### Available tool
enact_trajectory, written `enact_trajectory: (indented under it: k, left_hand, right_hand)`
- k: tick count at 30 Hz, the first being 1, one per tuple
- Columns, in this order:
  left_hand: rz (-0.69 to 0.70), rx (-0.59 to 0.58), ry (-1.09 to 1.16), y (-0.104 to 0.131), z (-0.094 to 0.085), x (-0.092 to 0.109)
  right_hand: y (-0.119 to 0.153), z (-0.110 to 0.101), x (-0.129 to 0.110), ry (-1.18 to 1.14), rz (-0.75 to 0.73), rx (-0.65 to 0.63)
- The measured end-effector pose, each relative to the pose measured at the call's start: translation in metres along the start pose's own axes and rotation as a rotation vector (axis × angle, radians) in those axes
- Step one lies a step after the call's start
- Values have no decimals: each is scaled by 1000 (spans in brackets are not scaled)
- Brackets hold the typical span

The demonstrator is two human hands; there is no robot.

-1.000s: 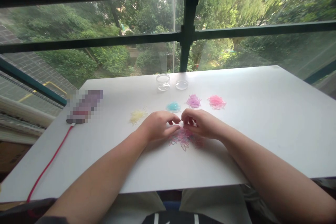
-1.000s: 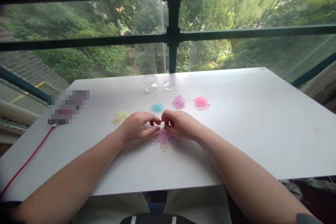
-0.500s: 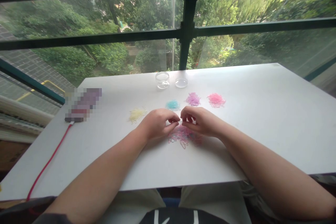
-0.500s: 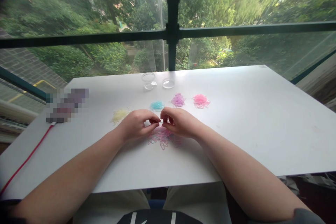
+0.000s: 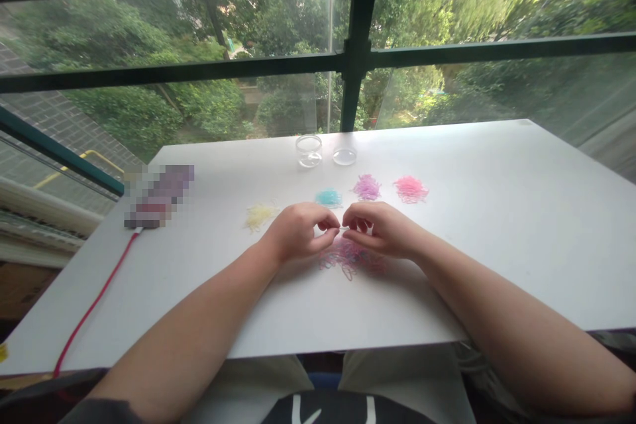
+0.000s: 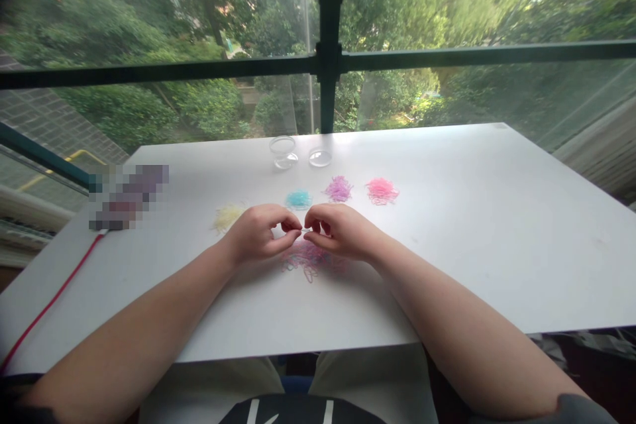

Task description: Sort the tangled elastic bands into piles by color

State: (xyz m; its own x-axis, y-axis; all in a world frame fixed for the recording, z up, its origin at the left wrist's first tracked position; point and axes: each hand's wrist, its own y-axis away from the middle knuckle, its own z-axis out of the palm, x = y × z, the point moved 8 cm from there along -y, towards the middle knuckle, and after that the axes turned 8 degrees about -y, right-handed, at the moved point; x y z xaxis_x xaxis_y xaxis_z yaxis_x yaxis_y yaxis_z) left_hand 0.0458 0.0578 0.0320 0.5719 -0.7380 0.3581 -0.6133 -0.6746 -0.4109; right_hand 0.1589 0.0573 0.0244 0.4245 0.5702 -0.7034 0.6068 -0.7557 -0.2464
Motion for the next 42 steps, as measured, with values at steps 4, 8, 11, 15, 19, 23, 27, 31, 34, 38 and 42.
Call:
enact_trajectory:
  k: [4, 8, 11, 15, 19, 23, 27, 31, 34, 38, 42]
  left_hand:
    - [6, 14, -3, 0, -2, 2]
    - [7, 17, 0, 0, -2, 3]
    - [2, 18, 7, 0, -1, 3]
    - [4, 7, 13, 0, -1, 5]
    - [7, -20, 15, 0, -1, 5]
    - [-2, -26, 38, 0, -2, 5]
    - [1, -37, 46, 0, -2, 5]
    - [-7, -51, 45, 1, 0, 3]
    - [-11, -58, 46, 1, 0, 1]
    - [0, -60, 53, 1, 1, 2]
    - [13, -49, 51, 1, 0, 2]
  right_hand:
    - [0, 0, -2, -8, -5, -7]
    - [0, 1, -5, -26, -29, 3]
    - [-1, 1, -7, -30, -38, 26]
    - [-1, 1, -7, -9, -35, 26]
    - [-1, 1, -5, 11, -18, 13]
    - [-1, 0, -4, 10, -13, 8]
    - [0, 0, -5, 4, -7, 2]
    - [0, 0, -6, -7, 4, -11]
    - [1, 2, -6, -15, 10, -27]
    - [1, 3, -6, -30, 16, -33]
    - [1, 3, -6, -49, 15, -31]
